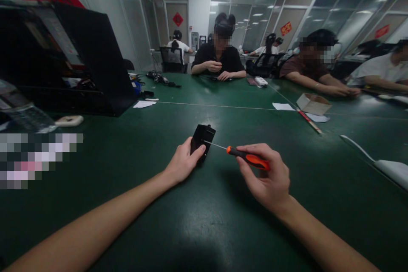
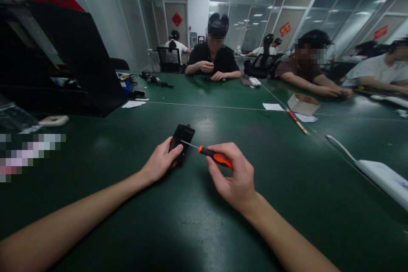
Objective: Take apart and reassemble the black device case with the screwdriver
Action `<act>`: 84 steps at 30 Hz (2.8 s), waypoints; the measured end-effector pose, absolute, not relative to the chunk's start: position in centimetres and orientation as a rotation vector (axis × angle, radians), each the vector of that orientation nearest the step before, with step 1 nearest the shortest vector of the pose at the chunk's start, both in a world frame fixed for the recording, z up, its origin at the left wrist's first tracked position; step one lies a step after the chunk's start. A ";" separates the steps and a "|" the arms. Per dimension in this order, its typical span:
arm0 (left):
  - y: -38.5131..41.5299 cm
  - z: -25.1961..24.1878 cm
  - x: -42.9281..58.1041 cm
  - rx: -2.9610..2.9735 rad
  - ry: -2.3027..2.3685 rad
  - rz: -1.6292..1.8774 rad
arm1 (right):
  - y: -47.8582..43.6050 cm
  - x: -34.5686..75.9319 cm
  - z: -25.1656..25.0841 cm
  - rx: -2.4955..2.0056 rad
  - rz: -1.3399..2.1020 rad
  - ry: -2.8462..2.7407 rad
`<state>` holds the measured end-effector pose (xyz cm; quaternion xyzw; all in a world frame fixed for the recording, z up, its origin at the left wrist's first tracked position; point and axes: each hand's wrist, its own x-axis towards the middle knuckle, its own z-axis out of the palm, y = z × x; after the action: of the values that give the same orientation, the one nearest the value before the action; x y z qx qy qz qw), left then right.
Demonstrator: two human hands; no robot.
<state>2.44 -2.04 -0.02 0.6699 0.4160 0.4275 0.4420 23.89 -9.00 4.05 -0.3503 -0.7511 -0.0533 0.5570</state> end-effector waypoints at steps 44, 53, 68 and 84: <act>-1.1 0.0 1.0 2.059 1.296 1.062 | -7.9 23.1 3.7 -1.440 0.914 -1.717; -1.2 0.2 1.1 2.192 1.406 0.916 | -7.5 23.1 2.8 -1.475 1.048 -1.649; -2.1 1.1 1.2 2.238 1.136 0.643 | -7.0 23.6 2.2 -1.289 0.818 -1.407; -3.2 1.5 1.5 2.246 0.866 0.505 | -7.1 23.2 2.2 -1.221 1.099 -1.417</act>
<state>1.52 -3.16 1.47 0.8605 0.3319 0.1934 0.3346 23.23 -7.09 2.17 -0.4976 -0.5776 0.4477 0.4672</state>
